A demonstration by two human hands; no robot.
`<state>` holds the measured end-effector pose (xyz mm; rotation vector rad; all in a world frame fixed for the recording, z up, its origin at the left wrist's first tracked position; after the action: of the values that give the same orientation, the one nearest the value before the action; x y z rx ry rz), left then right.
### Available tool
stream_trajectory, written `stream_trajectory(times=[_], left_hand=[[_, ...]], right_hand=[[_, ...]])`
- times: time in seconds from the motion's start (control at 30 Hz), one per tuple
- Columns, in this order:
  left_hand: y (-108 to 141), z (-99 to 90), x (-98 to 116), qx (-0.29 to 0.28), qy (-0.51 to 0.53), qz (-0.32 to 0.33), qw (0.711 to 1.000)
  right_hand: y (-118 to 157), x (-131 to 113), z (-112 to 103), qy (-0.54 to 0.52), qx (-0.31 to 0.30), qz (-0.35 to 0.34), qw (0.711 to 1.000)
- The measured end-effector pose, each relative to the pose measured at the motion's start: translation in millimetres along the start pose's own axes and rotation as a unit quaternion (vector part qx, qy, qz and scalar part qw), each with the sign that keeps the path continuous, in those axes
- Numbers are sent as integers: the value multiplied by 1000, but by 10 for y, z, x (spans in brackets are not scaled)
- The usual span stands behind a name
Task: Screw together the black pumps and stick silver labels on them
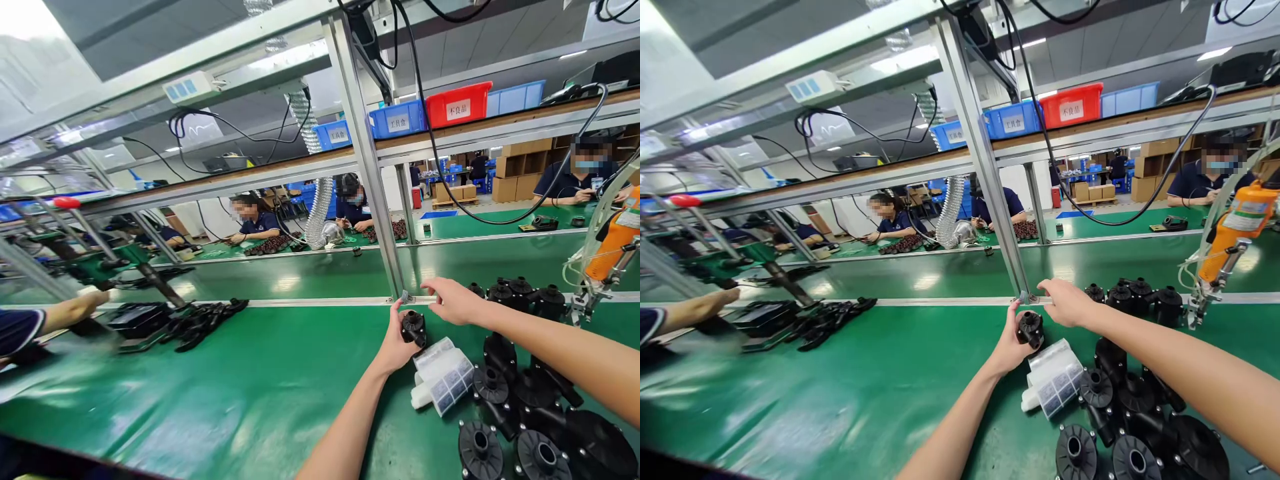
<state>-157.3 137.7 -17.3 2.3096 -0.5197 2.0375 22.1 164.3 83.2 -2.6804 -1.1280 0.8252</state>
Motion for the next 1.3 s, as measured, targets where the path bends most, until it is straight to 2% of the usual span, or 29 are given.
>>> stream_trajectory(times=[0.17,0.27,0.43,0.53,0.6,0.7,0.83,0.9,0.97,1.03,1.13,1.2,1.3], left_hand=[[53,-59,237,-28,29,54,998],[89,-32,335,-41,30,55,997],[98,1,362,-37,10,61,997],[109,-23,319,-13,-22,44,999],[119,-28,266,-3,-64,12,998],[108,-22,191,8,-141,-19,990],[43,-79,147,60,-178,7,982],[35,-118,160,93,-221,25,971],[62,-128,214,118,-266,39,956],[117,-89,325,134,-291,72,945],[224,43,528,143,-285,156,935],[276,160,599,113,-240,189,945],[321,312,590,52,-121,171,976]], right_hand=[[-108,-130,-65,6,51,-52,997],[-154,-212,-65,4,62,-64,996],[-124,-328,-88,9,45,-76,996],[-54,-293,-165,21,43,-65,997],[8,-153,-268,38,52,-35,997],[136,236,-458,82,64,46,994],[340,789,-571,103,48,153,982],[406,937,-545,89,42,169,981],[432,974,-508,70,48,167,982],[414,905,-486,49,59,147,986],[333,636,-502,6,80,94,992],[268,393,-518,-39,89,56,994],[183,20,-478,-118,89,5,989]])
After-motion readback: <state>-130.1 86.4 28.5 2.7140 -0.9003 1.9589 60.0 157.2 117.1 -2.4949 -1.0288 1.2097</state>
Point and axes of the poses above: each hand's wrist, its own y-axis away from the middle knuckle, its own z-axis out of the palm, x = y × z, the point moved 5 cm from there along -y, towards the middle knuckle, and after that the axes turned 7 degrees about -z, right-handed, at the moved point
